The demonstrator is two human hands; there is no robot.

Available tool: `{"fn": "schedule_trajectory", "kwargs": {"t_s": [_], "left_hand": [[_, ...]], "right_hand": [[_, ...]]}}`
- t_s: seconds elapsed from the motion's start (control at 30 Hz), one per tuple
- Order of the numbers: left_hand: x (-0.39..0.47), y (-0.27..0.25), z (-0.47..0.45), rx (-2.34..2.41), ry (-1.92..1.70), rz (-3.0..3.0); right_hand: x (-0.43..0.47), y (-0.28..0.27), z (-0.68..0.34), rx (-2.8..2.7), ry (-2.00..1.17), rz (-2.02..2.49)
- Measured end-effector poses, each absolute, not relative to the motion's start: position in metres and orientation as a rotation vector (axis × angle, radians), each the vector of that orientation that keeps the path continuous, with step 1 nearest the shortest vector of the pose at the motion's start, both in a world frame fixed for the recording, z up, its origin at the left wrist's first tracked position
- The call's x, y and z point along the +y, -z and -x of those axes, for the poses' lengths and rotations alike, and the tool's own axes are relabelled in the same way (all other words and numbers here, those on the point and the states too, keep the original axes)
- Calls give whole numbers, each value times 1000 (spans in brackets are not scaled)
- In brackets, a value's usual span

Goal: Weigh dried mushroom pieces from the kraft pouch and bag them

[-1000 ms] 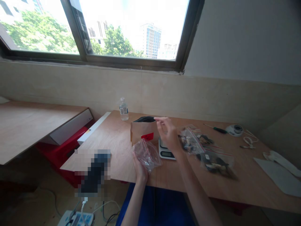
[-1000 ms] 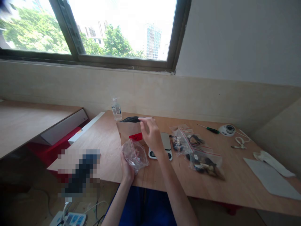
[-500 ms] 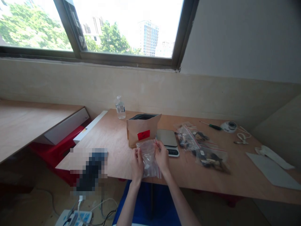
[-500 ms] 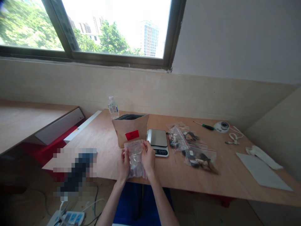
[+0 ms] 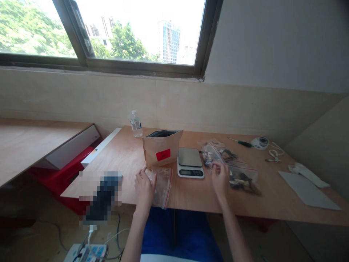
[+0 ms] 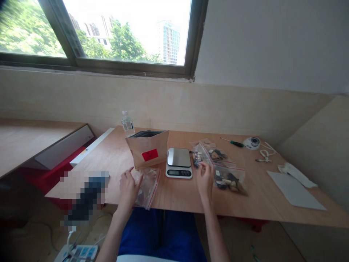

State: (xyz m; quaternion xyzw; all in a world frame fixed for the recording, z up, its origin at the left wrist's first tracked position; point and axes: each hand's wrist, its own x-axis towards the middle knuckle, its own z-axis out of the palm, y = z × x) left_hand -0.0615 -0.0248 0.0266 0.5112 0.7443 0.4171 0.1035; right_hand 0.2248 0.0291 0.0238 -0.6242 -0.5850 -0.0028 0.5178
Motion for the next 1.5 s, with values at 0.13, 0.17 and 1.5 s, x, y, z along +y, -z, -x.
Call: {"fn": "schedule_trajectory", "kwargs": {"t_s": [0.13,0.17,1.5], "left_hand": [[-35,-21,36,2218,-962,-1886],[-35,-15,30,2177,-909,-1918],[-67,-95,5,1133,-1283,-1372]], "right_hand": [[61,-31,-276,-1419,228,1753],[70,-32,-282,-1465,203,1803],[-56,-111,-130,-1781,-683,1089]]}}
